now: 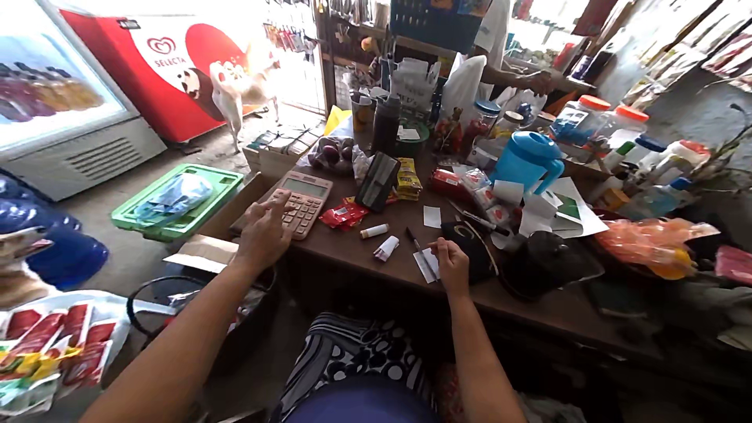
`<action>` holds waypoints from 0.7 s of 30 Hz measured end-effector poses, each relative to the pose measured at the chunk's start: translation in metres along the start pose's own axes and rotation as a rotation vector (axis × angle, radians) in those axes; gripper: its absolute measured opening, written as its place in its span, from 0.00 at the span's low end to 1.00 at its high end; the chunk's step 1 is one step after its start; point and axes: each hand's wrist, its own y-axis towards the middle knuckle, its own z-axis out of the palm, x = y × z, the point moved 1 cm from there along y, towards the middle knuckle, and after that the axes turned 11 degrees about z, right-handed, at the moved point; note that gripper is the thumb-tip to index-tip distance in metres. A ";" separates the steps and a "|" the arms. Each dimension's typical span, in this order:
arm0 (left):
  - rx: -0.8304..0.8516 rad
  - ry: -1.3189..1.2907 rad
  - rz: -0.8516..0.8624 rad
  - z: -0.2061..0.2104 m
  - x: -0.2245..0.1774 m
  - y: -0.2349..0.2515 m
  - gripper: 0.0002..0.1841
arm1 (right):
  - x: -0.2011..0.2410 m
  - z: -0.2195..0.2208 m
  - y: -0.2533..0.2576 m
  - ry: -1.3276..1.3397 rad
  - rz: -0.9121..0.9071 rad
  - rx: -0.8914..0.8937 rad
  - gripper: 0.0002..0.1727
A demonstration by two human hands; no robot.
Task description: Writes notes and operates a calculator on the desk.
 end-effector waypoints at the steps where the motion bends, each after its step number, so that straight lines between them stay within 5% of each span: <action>1: 0.108 0.017 -0.069 -0.011 -0.013 0.004 0.35 | 0.001 0.000 0.000 -0.001 0.000 -0.004 0.22; 3: 0.331 0.058 -0.187 -0.035 -0.042 0.015 0.33 | 0.002 0.000 -0.001 -0.003 -0.001 -0.008 0.22; 5: 0.040 0.081 -0.032 -0.015 -0.033 0.004 0.29 | 0.001 0.000 -0.001 -0.001 0.000 -0.009 0.22; 8: 0.332 0.006 -0.219 -0.046 -0.058 0.015 0.35 | 0.003 0.000 -0.001 0.011 0.008 -0.007 0.22; 14: 0.002 -0.159 -0.293 -0.065 -0.052 0.000 0.33 | 0.000 0.000 -0.001 0.027 0.007 -0.009 0.22; 21: -0.007 -0.151 -0.361 -0.076 -0.045 -0.010 0.33 | 0.000 0.000 -0.001 0.021 -0.001 -0.008 0.22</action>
